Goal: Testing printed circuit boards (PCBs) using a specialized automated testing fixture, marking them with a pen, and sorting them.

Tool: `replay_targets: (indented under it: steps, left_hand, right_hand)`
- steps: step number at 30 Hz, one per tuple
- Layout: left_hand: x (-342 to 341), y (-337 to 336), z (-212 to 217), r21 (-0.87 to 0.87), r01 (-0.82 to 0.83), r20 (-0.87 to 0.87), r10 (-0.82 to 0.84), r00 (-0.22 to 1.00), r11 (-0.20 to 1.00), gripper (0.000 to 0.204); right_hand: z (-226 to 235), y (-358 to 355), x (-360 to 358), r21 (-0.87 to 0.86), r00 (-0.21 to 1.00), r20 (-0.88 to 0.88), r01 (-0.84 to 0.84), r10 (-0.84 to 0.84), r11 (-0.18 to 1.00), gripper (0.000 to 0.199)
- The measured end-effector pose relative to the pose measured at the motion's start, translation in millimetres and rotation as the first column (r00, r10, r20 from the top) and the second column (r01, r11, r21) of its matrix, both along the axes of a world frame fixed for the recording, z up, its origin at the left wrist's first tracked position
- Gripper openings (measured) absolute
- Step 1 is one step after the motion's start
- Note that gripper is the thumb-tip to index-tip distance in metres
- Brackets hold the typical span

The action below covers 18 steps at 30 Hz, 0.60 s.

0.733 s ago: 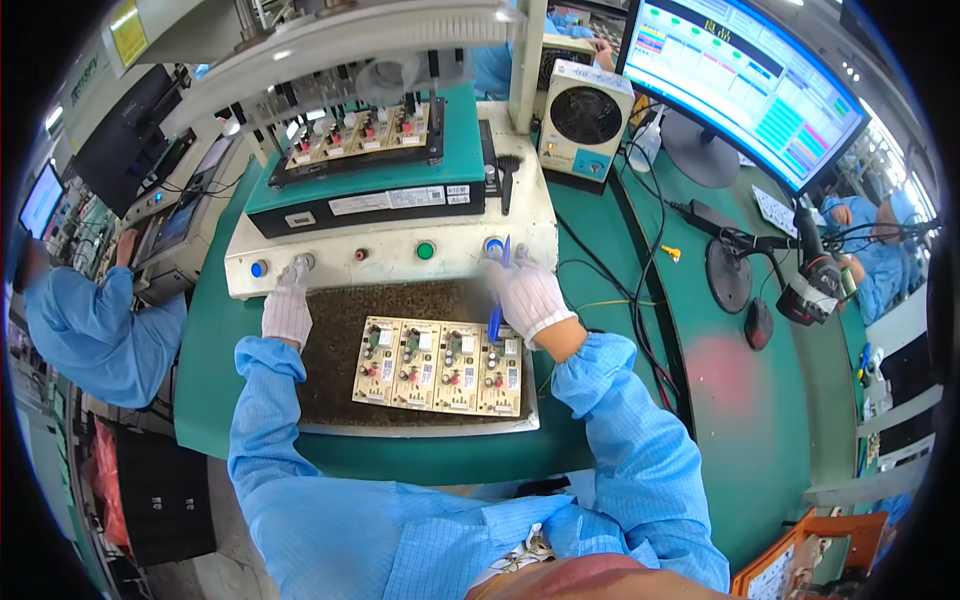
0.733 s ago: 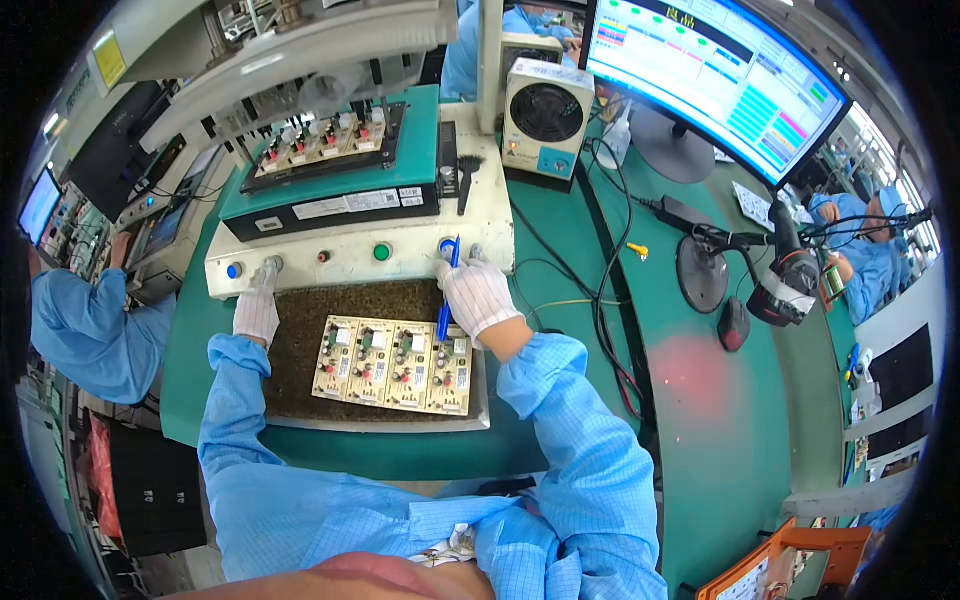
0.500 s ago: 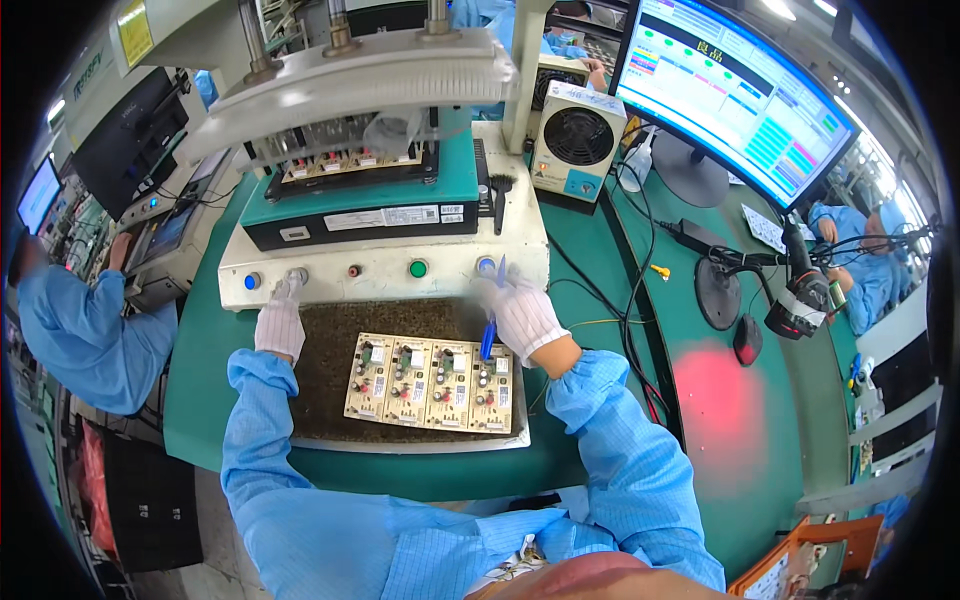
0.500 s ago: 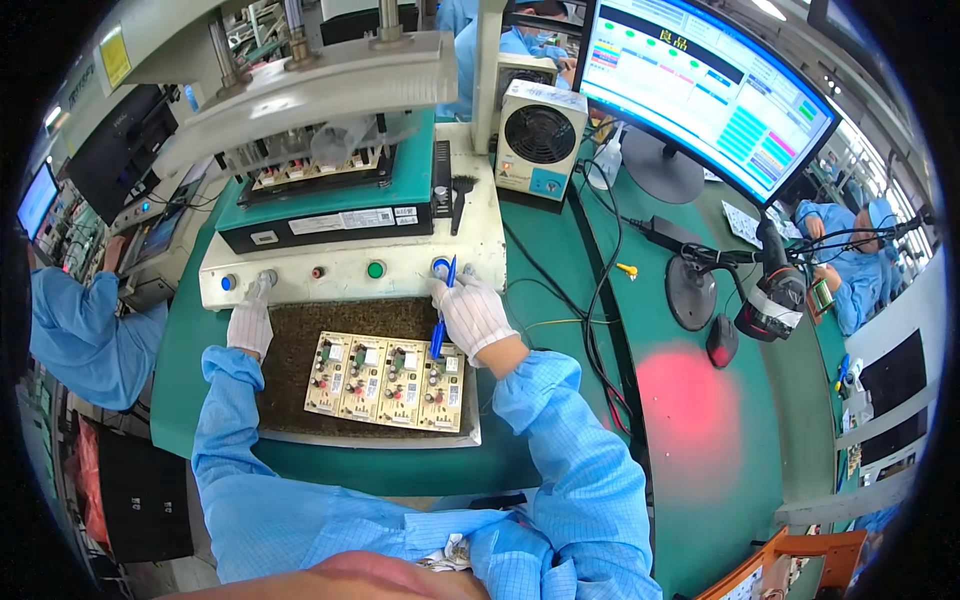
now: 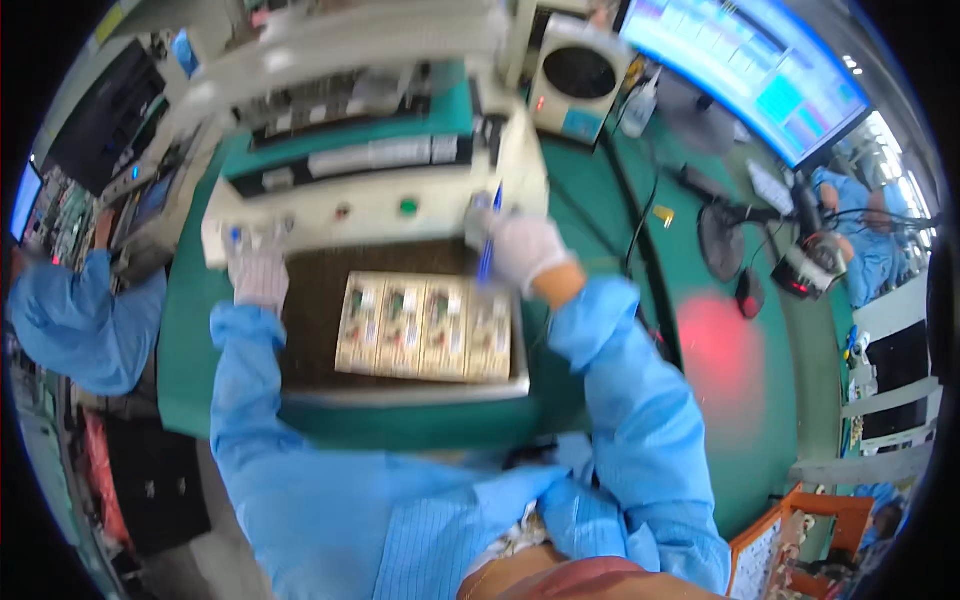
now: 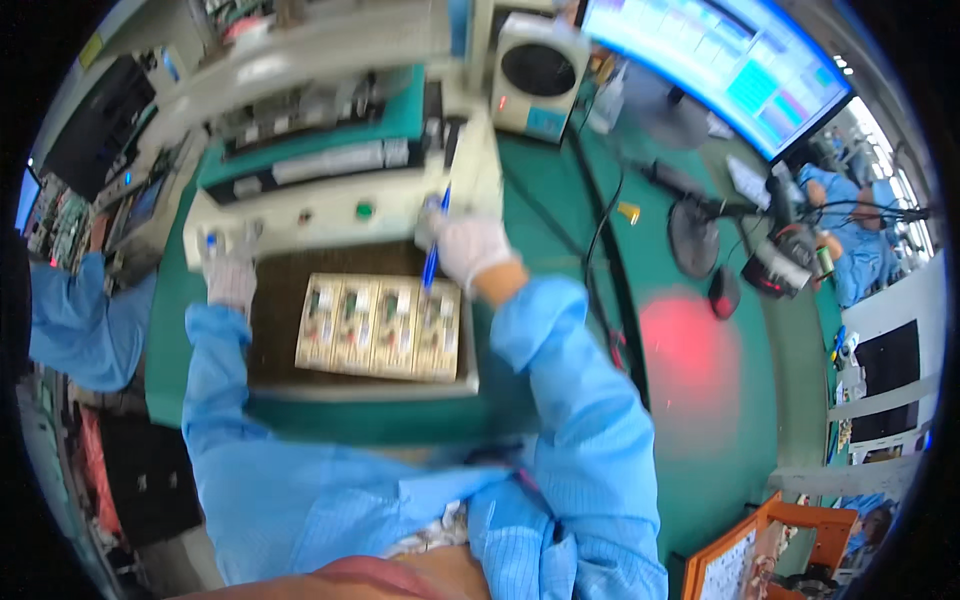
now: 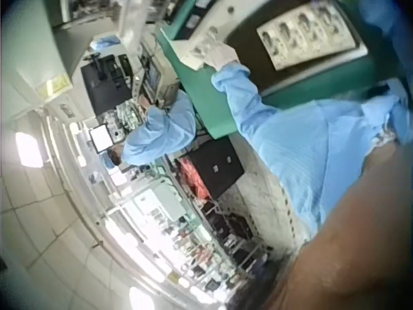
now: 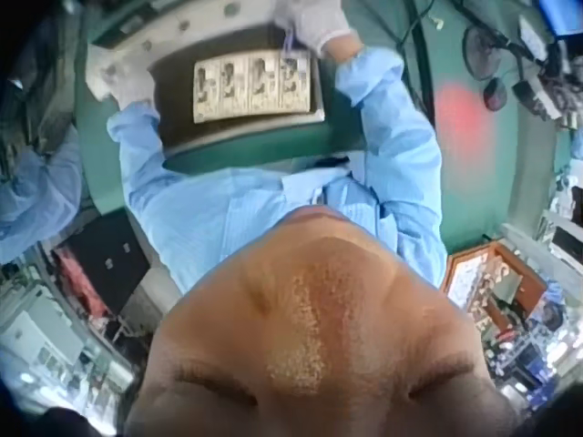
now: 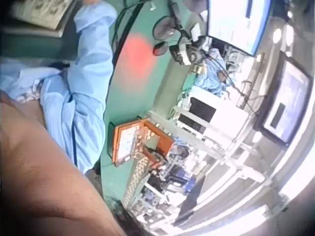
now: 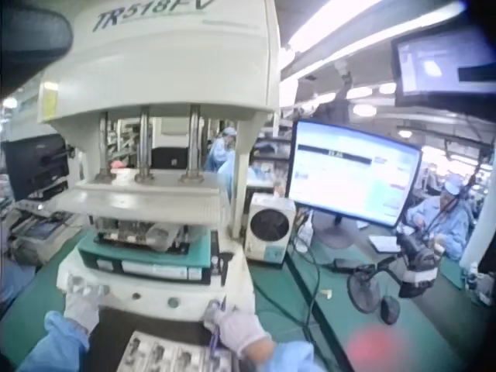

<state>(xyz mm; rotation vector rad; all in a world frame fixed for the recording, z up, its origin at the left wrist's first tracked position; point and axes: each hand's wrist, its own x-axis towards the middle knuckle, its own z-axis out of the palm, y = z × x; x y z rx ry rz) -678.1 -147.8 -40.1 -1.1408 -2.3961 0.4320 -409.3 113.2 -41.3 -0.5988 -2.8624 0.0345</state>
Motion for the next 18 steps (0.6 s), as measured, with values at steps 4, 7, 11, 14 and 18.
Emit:
replay_targets:
  steps: [4, 7, 11, 14, 18]
  left_hand:
    - [9.9, -17.2, 22.6, 0.095, -0.217, 0.031, 0.215, 0.976, 0.971, 0.064]
    - [18.8, -52.5, 26.9, 0.517, -0.091, 0.081, 0.058, 0.995, 0.851, 0.087]
    - [62.1, -83.4, 25.1, 0.743, -0.273, 0.466, -0.179, 0.866, 0.612, 0.104]
    - [123.0, -62.9, 41.5, 0.908, -0.299, 0.404, -0.419, 0.813, 0.295, 0.094]
    - [114.7, -66.4, -52.0, 0.933, -0.149, 0.279, -0.401, 0.872, 0.326, 0.056]
  right_hand:
    - [23.6, -29.5, 10.3, -0.214, 0.982, 0.057, -0.162, 0.178, 0.963, 0.035]
    - [5.2, -46.3, 14.2, -0.104, 0.978, 0.036, -0.202, 0.207, 0.974, 0.024]
    - [-4.0, -58.0, 15.4, 0.014, 0.978, -0.091, -0.187, 0.188, 0.982, 0.016]
    - [3.4, -66.0, 25.9, 0.112, 0.981, -0.061, -0.179, 0.186, 0.977, 0.016]
    - [29.3, -79.8, 76.8, -0.093, 0.958, -0.285, -0.072, 0.042, 0.993, 0.036]
